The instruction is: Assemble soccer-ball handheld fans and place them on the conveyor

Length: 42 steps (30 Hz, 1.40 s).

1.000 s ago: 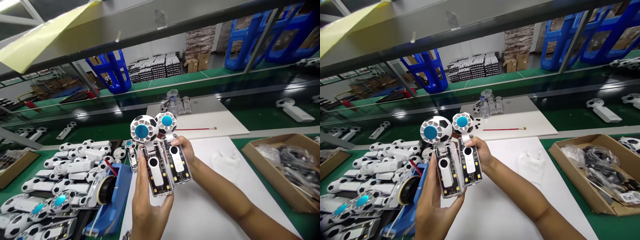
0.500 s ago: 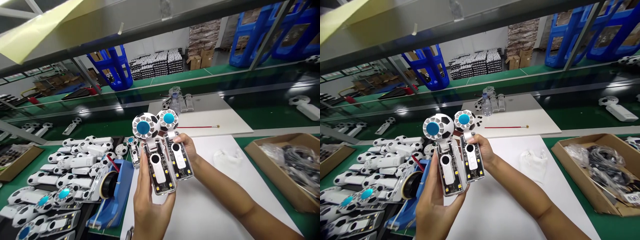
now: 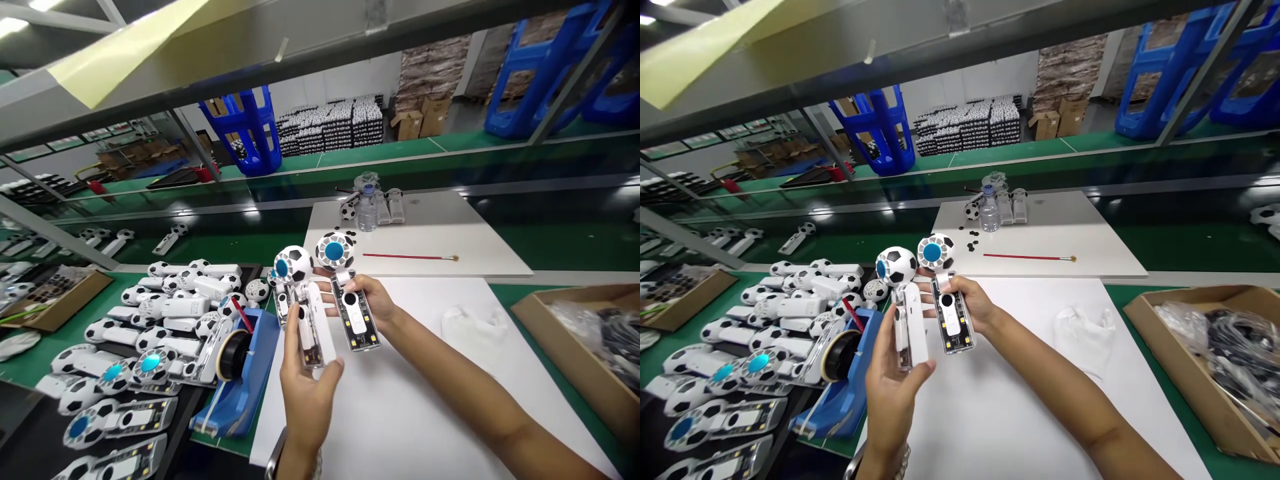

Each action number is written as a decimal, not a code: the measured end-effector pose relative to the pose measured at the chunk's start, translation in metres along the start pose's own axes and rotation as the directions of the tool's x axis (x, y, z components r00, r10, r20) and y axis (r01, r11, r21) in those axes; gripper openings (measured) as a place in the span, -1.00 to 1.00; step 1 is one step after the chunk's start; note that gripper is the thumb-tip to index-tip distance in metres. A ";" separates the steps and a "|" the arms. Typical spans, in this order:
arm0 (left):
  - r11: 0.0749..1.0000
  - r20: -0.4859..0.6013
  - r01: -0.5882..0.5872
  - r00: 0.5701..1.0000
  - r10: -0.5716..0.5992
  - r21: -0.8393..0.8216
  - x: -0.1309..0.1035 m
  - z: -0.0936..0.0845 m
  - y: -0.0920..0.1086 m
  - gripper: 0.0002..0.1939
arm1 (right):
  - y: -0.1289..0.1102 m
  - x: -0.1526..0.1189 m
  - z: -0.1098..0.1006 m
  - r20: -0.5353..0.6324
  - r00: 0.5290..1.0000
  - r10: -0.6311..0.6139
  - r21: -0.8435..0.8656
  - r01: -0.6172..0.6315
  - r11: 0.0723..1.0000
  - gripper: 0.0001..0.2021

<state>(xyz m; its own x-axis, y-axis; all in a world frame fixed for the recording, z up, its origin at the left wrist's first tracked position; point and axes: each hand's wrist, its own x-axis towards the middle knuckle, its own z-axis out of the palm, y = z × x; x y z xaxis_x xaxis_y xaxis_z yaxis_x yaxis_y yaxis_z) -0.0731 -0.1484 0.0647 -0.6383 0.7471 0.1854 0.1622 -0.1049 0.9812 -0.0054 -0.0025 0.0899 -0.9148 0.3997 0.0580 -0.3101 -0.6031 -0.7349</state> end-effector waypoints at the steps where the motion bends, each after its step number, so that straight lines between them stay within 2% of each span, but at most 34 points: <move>1: 0.999 -0.016 0.038 0.999 -0.039 -0.038 0.001 -0.004 -0.006 -0.19 | 0.003 0.002 -0.004 -0.084 0.996 0.000 -0.114 -0.010 0.993 -0.65; 4: 0.989 -0.043 0.131 0.990 -0.134 -0.072 0.002 -0.012 -0.031 -0.20 | 0.015 0.009 -0.026 -0.368 0.929 -0.034 -0.427 -0.136 0.894 -0.72; 6: 0.992 -0.070 0.125 0.990 -0.123 0.018 -0.002 -0.013 -0.052 -0.23 | 0.027 0.012 -0.044 -0.467 0.883 -0.048 -0.511 -0.226 0.829 -0.76; 9: 0.967 -0.114 0.067 0.993 -0.040 0.246 -0.011 -0.008 -0.086 -0.27 | 0.042 0.012 -0.071 -0.528 0.848 -0.047 -0.587 -0.324 0.741 -0.77; 11: 0.926 -0.094 0.005 0.995 0.033 0.377 -0.017 -0.002 -0.105 -0.26 | 0.047 0.010 -0.086 -0.548 0.832 -0.088 -0.660 -0.365 0.657 -0.75; 14: 0.854 0.077 -0.154 0.988 0.133 0.498 -0.027 0.005 -0.122 -0.26 | 0.045 0.006 -0.102 -0.555 0.805 -0.210 -0.773 -0.407 0.486 -0.72; 17: 0.803 0.255 -0.251 0.958 0.128 0.540 -0.041 0.000 -0.119 -0.38 | 0.038 0.001 -0.113 -0.539 0.792 -0.287 -0.833 -0.451 0.320 -0.66; 19: 0.787 0.243 -0.264 0.958 0.150 0.557 -0.049 -0.017 -0.104 -0.49 | 0.035 -0.005 -0.119 -0.504 0.809 -0.303 -0.863 -0.458 0.212 -0.65; 21: 0.757 0.075 -0.256 0.961 0.265 0.601 -0.054 -0.047 -0.086 -0.62 | 0.033 -0.011 -0.123 -0.474 0.817 -0.328 -0.878 -0.464 0.114 -0.63; 22: 0.730 -0.059 -0.229 0.937 0.346 0.643 -0.055 -0.065 -0.078 -0.68 | 0.032 -0.015 -0.125 -0.471 0.814 -0.340 -0.877 -0.474 0.081 -0.59; 23: 0.699 -0.185 -0.183 0.891 0.416 0.692 -0.055 -0.084 -0.070 -0.73 | 0.032 -0.018 -0.126 -0.476 0.808 -0.346 -0.871 -0.486 0.064 -0.54; 24: 0.663 -0.288 -0.101 0.845 0.450 0.741 -0.053 -0.103 -0.065 -0.76 | 0.032 -0.021 -0.127 -0.488 0.803 -0.342 -0.864 -0.499 0.061 -0.51; 25: 0.627 -0.356 -0.007 0.819 0.450 0.779 -0.051 -0.121 -0.062 -0.78 | 0.033 -0.024 -0.128 -0.497 0.801 -0.332 -0.859 -0.508 0.059 -0.50; 26: 0.584 -0.379 0.074 0.824 0.421 0.808 -0.048 -0.137 -0.061 -0.78 | 0.034 -0.025 -0.129 -0.503 0.801 -0.325 -0.855 -0.515 0.056 -0.50; 27: 0.541 -0.378 0.137 0.851 0.364 0.830 -0.045 -0.150 -0.062 -0.76 | 0.035 -0.026 -0.129 -0.508 0.799 -0.322 -0.852 -0.522 0.049 -0.51; 29: 0.485 -0.328 0.191 0.920 0.216 0.854 -0.041 -0.169 -0.068 -0.69 | 0.038 -0.025 -0.129 -0.514 0.790 -0.333 -0.843 -0.537 0.028 -0.52; 32: 0.474 -0.270 0.222 0.962 0.036 0.852 -0.036 -0.180 -0.076 -0.61 | 0.042 -0.023 -0.130 -0.514 0.780 -0.356 -0.836 -0.548 0.006 -0.54; 36: 0.450 -0.178 0.222 0.974 -0.139 0.865 -0.028 -0.183 -0.074 -0.55 | 0.043 -0.022 -0.131 -0.515 0.779 -0.358 -0.834 -0.552 -0.003 -0.55; 39: 0.451 -0.129 0.194 0.977 -0.171 0.871 -0.021 -0.182 -0.069 -0.56 | 0.043 -0.023 -0.132 -0.523 0.778 -0.350 -0.831 -0.557 0.004 -0.54; 42: 0.556 -0.108 0.189 0.979 -0.175 0.810 -0.017 -0.184 -0.065 -0.63 | 0.043 -0.023 -0.133 -0.512 0.783 -0.352 -0.837 -0.548 0.000 -0.53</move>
<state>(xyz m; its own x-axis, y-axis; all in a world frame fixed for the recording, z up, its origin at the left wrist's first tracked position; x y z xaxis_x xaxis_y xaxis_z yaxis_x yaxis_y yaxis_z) -0.2107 -0.2750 0.0078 -0.7346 0.6783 0.0161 0.5789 0.6142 0.5363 0.0368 0.0545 -0.0330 -0.4747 0.8791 -0.0421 0.7175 0.3588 -0.5970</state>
